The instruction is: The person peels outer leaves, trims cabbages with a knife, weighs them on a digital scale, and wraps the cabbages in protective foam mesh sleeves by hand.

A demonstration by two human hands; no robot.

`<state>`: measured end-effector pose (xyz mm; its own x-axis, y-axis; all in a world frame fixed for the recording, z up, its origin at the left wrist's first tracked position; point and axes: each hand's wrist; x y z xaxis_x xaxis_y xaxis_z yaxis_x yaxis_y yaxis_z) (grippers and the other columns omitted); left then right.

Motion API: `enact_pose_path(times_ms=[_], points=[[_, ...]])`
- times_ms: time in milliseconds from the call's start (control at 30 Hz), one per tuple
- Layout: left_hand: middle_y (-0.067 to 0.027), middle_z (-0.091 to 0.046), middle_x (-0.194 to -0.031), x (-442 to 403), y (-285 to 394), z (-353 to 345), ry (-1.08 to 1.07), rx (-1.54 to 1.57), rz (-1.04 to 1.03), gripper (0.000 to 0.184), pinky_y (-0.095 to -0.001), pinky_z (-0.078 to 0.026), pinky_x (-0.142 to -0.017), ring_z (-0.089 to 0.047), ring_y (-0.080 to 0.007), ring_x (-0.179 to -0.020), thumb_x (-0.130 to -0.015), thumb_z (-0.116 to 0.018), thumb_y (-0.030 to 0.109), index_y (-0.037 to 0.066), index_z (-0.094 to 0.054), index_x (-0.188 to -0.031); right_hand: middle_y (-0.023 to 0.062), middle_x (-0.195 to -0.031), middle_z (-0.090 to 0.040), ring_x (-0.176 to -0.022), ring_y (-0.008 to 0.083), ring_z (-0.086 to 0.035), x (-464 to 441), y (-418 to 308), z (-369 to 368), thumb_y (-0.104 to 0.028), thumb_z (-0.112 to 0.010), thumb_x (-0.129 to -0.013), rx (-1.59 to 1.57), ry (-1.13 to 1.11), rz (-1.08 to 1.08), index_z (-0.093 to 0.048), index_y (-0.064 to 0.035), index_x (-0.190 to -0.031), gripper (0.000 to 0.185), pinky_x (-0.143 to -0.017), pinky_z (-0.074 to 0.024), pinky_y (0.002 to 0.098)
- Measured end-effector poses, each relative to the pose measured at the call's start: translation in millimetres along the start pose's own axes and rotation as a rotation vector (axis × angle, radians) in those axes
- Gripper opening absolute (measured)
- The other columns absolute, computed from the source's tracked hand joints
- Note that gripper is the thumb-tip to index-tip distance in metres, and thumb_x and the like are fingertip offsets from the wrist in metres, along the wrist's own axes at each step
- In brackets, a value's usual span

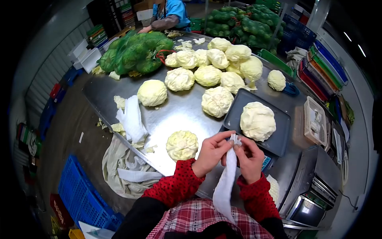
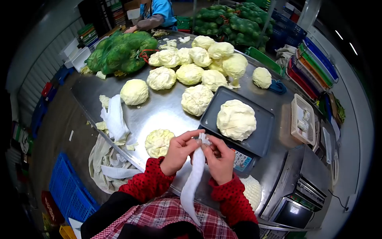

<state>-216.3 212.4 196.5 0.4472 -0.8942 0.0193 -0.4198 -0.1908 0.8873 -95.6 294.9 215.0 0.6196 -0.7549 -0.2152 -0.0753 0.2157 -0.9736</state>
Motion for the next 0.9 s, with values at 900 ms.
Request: enact_pose_path(times_ms=[900], points=[[-0.0105,-0.066,-0.107,38,-80,-2,-0.567,-0.102,0.733,0.037,-0.0306,-0.050,-0.087,-0.062,-0.0174,-0.098,-0.091,-0.063,0.028,-0.002,-0.064,-0.112,0.0187,-0.119,-0.059,-0.109,0.0288,-0.059,94,84,121,-0.036,-0.061,-0.088,-1.232,-0.103,-0.416,-0.049,0.0041,-0.124,0.055,-0.096,-0.0478,0.0440]])
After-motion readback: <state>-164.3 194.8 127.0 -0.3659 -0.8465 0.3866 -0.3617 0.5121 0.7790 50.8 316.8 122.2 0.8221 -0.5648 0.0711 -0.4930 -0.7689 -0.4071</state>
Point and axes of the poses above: each hand's wrist, its own x-axis away from the middle knuckle, its own z-axis out of the back of the hand, y = z × x
